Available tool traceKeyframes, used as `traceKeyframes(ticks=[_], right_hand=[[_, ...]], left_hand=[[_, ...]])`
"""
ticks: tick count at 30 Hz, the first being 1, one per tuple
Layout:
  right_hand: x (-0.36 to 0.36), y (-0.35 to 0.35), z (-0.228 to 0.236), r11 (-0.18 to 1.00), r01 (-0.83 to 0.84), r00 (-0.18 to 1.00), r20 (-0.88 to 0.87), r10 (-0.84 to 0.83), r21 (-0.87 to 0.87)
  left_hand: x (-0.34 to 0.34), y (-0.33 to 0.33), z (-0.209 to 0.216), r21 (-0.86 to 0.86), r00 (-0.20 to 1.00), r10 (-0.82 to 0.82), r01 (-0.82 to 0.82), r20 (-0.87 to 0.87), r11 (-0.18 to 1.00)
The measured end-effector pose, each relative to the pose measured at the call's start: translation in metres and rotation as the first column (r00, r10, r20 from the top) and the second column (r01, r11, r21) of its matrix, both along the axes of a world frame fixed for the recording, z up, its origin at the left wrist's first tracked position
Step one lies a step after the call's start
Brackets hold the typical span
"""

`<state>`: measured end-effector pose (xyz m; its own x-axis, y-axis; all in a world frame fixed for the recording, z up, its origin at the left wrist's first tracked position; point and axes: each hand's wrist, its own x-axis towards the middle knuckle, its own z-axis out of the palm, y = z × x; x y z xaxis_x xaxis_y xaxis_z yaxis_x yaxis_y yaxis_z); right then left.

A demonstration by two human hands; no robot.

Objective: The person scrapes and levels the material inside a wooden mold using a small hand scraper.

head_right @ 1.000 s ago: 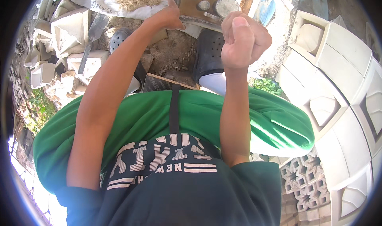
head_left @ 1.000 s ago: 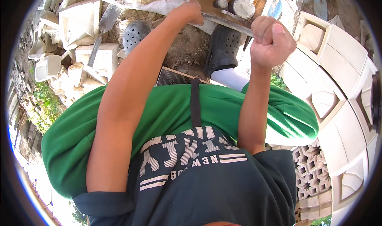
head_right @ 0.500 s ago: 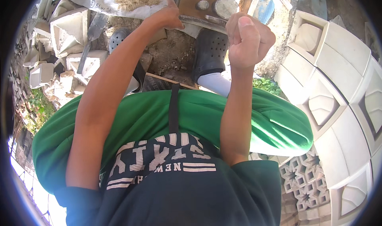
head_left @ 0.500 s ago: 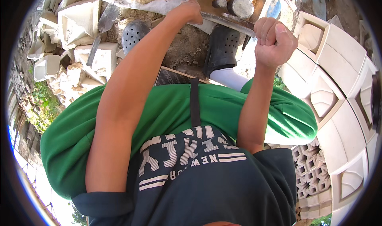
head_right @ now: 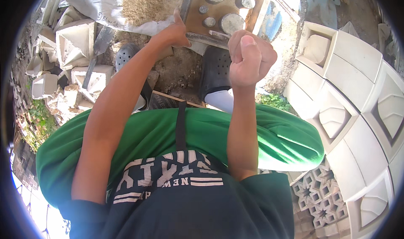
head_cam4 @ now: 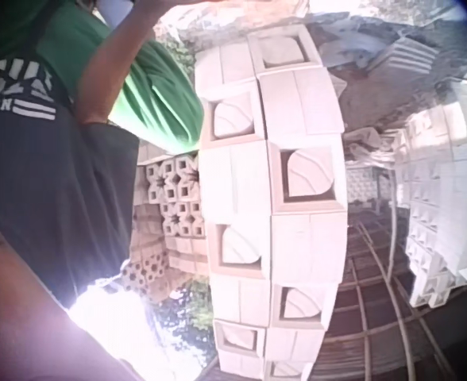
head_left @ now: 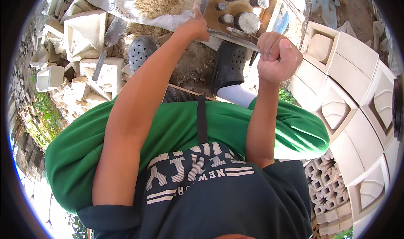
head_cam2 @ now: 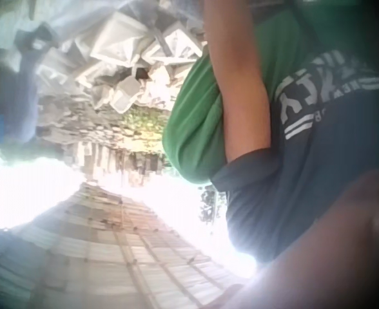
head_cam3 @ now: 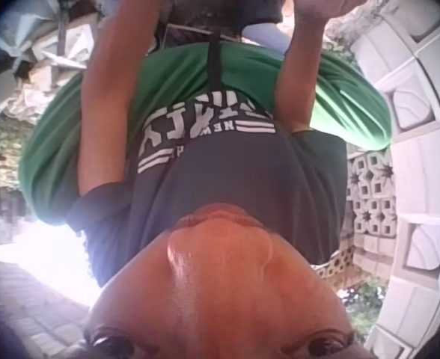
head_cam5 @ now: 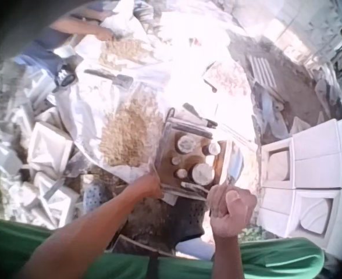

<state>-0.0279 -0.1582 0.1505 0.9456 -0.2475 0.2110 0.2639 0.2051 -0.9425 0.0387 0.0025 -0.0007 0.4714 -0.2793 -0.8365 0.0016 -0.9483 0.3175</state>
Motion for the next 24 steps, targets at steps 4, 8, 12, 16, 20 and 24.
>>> traceKeyframes(ticks=[4,8,12,16,20,24], right_hand=[[0.012,-0.002,-0.014,0.987,-0.016,0.986,-0.164,-0.011,-0.161],[-0.006,-0.02,0.006,0.997,-0.042,0.998,-0.047,0.039,-0.069],[-0.003,-0.02,-0.016,0.998,0.035,0.993,-0.113,-0.04,-0.052],[-0.013,-0.028,-0.01,0.995,0.08,0.995,-0.057,-0.083,-0.053],[-0.005,-0.02,-0.031,0.971,0.06,0.967,-0.229,-0.115,-0.231],[-0.01,-0.009,-0.041,0.9,0.131,0.948,-0.212,-0.236,-0.417]], left_hand=[[0.0,-0.002,-0.003,-0.031,1.0,-0.03,0.03,0.008,0.999],[0.0,0.001,0.002,-0.02,0.998,-0.007,0.009,0.067,1.0],[0.006,0.002,-0.017,-0.009,0.989,-0.103,0.104,0.108,0.995],[0.002,0.001,-0.008,-0.074,0.999,0.027,-0.024,0.045,0.997],[0.006,0.01,-0.018,-0.101,1.0,0.023,-0.021,0.019,0.995],[0.003,0.006,-0.011,-0.143,0.999,0.037,-0.032,0.033,0.989]])
